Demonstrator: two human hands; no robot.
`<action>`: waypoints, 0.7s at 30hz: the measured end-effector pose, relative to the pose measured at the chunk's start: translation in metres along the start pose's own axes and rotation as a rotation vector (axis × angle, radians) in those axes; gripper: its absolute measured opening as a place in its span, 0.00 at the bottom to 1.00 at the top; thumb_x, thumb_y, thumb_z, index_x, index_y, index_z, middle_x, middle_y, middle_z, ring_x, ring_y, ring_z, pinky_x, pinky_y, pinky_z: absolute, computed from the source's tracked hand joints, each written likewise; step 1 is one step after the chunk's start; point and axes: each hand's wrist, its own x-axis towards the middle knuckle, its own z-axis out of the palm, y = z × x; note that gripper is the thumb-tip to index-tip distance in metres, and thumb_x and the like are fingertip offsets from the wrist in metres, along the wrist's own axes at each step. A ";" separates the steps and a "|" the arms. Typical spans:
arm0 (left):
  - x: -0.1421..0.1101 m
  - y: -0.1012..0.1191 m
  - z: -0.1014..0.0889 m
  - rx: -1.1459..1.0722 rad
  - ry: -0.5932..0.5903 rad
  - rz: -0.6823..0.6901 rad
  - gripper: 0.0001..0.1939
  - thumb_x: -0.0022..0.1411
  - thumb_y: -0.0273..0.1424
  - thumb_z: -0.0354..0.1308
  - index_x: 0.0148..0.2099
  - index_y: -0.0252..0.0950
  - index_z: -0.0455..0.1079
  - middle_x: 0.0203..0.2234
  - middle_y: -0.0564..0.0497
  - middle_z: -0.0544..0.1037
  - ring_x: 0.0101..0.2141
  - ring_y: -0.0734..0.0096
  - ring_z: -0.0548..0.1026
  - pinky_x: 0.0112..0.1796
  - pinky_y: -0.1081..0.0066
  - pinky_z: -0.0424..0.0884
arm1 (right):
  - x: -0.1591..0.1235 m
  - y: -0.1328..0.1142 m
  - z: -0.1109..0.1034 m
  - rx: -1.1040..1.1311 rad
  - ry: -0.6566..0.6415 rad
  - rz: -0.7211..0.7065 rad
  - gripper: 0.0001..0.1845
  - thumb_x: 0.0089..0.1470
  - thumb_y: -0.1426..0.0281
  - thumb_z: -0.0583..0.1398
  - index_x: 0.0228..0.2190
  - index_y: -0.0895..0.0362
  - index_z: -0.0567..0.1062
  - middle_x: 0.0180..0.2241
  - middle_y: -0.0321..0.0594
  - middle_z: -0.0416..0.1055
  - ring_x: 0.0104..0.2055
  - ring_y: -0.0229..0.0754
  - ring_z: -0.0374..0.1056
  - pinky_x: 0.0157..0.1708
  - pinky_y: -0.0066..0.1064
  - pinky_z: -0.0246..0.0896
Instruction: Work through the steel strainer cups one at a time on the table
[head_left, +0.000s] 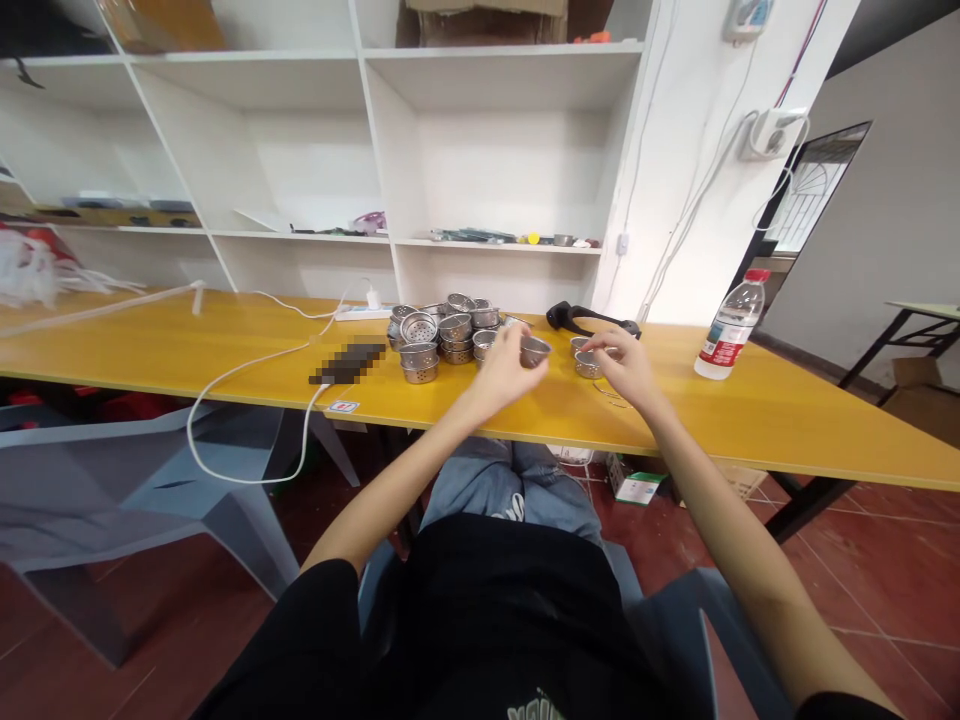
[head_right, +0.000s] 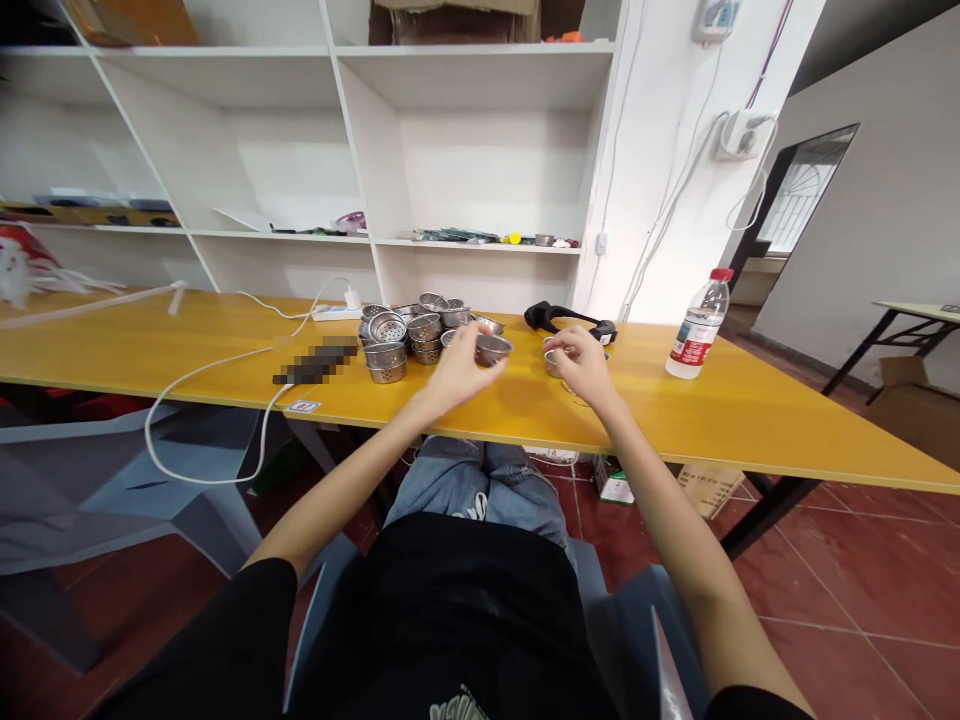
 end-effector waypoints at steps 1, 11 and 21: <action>0.003 -0.002 -0.015 0.037 0.041 -0.055 0.24 0.67 0.34 0.67 0.60 0.32 0.67 0.55 0.41 0.69 0.52 0.58 0.74 0.57 0.61 0.69 | 0.001 0.000 -0.003 -0.042 -0.002 0.054 0.16 0.56 0.73 0.57 0.35 0.63 0.85 0.41 0.48 0.75 0.45 0.47 0.71 0.40 0.35 0.66; 0.019 -0.066 -0.102 0.533 0.059 -0.512 0.28 0.76 0.45 0.58 0.66 0.29 0.69 0.59 0.33 0.72 0.63 0.40 0.71 0.62 0.48 0.68 | 0.004 -0.017 -0.047 -0.461 -0.521 0.547 0.07 0.60 0.71 0.68 0.36 0.64 0.81 0.35 0.39 0.78 0.38 0.40 0.70 0.36 0.31 0.59; 0.019 -0.071 -0.099 0.557 -0.069 -0.670 0.31 0.74 0.41 0.60 0.70 0.26 0.65 0.63 0.31 0.71 0.63 0.38 0.71 0.61 0.47 0.71 | 0.005 -0.039 -0.065 -0.621 -0.877 0.739 0.07 0.58 0.76 0.66 0.39 0.64 0.83 0.35 0.40 0.78 0.38 0.40 0.70 0.38 0.31 0.60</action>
